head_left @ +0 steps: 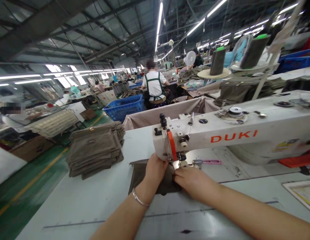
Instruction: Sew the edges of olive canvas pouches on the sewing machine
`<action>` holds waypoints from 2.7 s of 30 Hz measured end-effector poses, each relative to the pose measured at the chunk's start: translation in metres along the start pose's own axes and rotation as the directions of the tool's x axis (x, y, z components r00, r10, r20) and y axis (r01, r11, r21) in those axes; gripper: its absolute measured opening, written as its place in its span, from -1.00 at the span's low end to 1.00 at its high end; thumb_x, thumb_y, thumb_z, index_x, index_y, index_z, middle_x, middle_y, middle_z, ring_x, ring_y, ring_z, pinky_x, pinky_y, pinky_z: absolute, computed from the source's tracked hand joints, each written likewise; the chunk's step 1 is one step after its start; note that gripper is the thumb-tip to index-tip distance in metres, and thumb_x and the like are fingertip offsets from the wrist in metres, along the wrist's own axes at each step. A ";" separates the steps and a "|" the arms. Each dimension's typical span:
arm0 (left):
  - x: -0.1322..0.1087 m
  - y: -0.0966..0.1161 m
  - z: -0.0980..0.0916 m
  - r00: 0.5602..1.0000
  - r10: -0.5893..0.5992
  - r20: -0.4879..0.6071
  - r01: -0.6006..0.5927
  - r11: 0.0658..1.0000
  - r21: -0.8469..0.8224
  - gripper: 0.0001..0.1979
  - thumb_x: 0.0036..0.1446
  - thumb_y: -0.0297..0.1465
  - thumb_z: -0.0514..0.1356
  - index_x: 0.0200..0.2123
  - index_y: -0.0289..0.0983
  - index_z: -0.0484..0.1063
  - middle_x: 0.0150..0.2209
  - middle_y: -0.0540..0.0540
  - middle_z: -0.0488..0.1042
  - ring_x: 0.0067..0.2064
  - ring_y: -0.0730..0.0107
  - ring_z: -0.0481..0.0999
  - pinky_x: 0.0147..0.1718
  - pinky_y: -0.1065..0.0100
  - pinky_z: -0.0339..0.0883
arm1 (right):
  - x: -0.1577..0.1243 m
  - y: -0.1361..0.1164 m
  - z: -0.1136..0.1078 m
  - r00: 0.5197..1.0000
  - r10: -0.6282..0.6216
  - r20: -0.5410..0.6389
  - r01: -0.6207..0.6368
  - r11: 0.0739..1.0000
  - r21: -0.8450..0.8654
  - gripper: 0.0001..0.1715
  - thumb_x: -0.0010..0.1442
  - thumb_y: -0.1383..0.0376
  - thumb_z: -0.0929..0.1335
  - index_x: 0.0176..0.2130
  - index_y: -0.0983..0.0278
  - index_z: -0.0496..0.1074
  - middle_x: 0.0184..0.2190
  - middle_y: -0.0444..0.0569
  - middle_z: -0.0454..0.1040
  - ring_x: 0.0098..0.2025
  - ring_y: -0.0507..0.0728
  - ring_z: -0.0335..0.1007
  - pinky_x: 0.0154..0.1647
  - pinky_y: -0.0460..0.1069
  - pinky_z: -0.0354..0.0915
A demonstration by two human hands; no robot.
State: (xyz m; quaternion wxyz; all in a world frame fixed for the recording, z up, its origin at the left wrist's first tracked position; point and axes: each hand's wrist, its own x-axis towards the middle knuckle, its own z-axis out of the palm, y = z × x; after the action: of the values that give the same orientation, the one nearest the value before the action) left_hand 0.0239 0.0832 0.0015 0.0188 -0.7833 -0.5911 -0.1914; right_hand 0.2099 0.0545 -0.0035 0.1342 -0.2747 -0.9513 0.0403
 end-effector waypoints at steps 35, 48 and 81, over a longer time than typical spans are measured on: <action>-0.049 0.005 -0.015 0.972 0.214 0.100 -0.184 0.950 -0.254 -0.70 0.25 -0.54 0.10 0.03 -0.22 0.39 0.04 -0.14 0.48 0.09 0.18 0.43 0.12 0.04 0.30 | -0.018 -0.008 0.016 0.992 -0.021 -0.120 0.044 0.980 0.194 -0.73 0.25 0.44 0.27 -0.07 0.34 0.45 -0.13 0.06 0.49 0.02 0.16 0.35 0.08 0.08 0.27; -0.075 0.008 -0.033 0.915 0.366 0.168 -0.313 0.909 -0.277 -0.52 0.15 -0.34 0.25 0.14 -0.27 0.34 0.16 -0.23 0.39 0.19 0.06 0.35 0.17 0.01 0.30 | -0.034 0.034 -0.047 0.971 0.233 0.057 -0.239 0.927 0.289 -0.60 0.01 0.56 0.34 -0.17 0.20 0.40 -0.15 -0.03 0.41 -0.04 0.20 0.31 -0.01 0.09 0.25; -0.050 0.009 -0.021 0.857 0.506 0.098 -0.482 0.854 -0.197 -0.74 0.33 -0.52 -0.01 0.03 -0.34 0.36 0.02 -0.17 0.46 0.07 0.24 0.44 0.14 0.16 0.34 | -0.024 -0.006 -0.013 1.000 -0.022 0.012 0.016 0.936 0.351 -0.70 0.23 0.39 0.25 -0.07 0.28 0.45 -0.12 0.01 0.48 -0.02 0.21 0.32 0.02 0.15 0.22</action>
State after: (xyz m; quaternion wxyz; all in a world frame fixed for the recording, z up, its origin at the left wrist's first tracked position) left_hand 0.0148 0.0296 0.0067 -0.0409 -0.9197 -0.3513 -0.1703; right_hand 0.2297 0.0370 0.0039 0.1739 -0.2367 -0.9325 0.2100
